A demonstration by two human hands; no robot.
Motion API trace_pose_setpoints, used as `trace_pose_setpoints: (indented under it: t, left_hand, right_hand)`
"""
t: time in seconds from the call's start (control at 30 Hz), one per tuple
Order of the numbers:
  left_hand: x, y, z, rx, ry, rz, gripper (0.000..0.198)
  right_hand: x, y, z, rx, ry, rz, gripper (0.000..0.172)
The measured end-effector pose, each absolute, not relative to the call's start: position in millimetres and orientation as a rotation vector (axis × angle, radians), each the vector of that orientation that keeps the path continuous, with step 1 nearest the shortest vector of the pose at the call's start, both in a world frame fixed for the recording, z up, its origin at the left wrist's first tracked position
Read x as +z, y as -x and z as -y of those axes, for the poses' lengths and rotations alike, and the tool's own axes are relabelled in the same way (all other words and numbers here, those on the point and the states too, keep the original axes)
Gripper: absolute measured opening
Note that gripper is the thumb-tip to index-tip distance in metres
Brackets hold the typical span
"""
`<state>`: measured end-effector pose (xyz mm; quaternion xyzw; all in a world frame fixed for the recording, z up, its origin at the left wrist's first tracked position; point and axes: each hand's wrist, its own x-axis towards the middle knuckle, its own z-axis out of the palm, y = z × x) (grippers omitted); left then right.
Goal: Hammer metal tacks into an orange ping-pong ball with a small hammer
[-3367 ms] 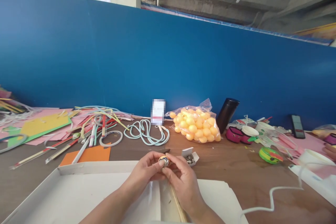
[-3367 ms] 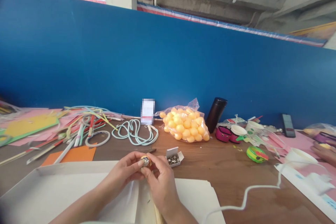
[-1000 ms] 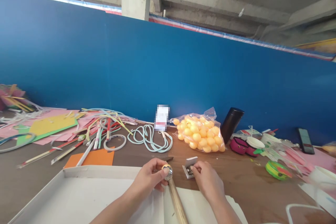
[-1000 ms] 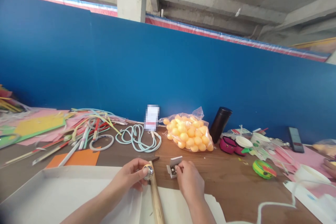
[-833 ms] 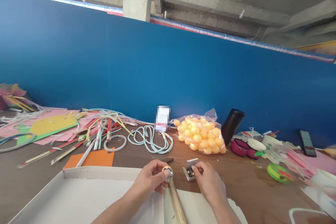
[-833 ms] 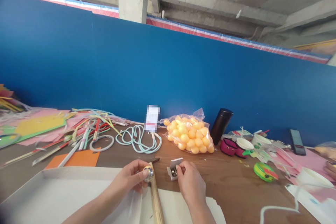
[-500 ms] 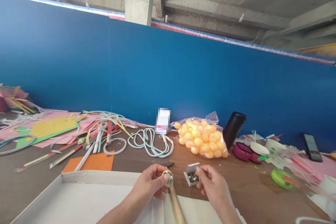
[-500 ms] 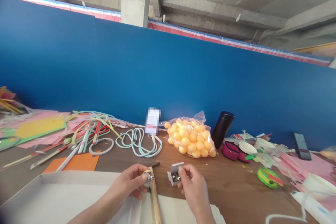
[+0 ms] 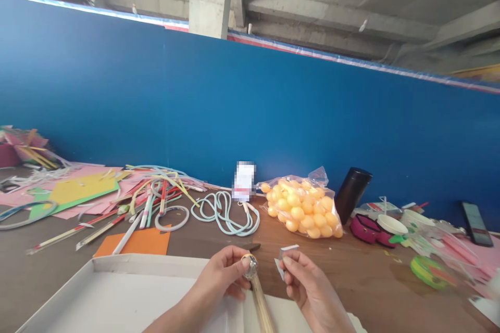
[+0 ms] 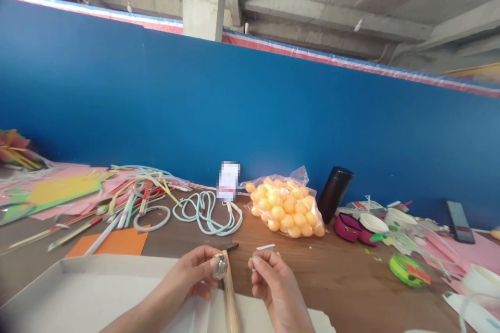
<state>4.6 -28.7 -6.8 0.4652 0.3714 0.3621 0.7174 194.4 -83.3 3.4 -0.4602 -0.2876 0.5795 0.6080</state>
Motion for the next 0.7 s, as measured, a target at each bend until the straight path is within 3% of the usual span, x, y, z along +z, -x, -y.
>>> trace_pose_setpoints:
  t: [0.43, 0.7]
  left_hand:
    - [-1.8, -4.1, 32.5, 0.825, -1.019, -0.817, 0.038]
    - [2.9, -3.9, 35.8, 0.825, -1.007, -0.789, 0.037]
  right_hand:
    - [0.0, -177.5, 84.7, 1.448, 1.014, 0.649, 0.022]
    - [-3.5, -174.0, 84.9, 1.472, 1.009, 0.631, 0.014]
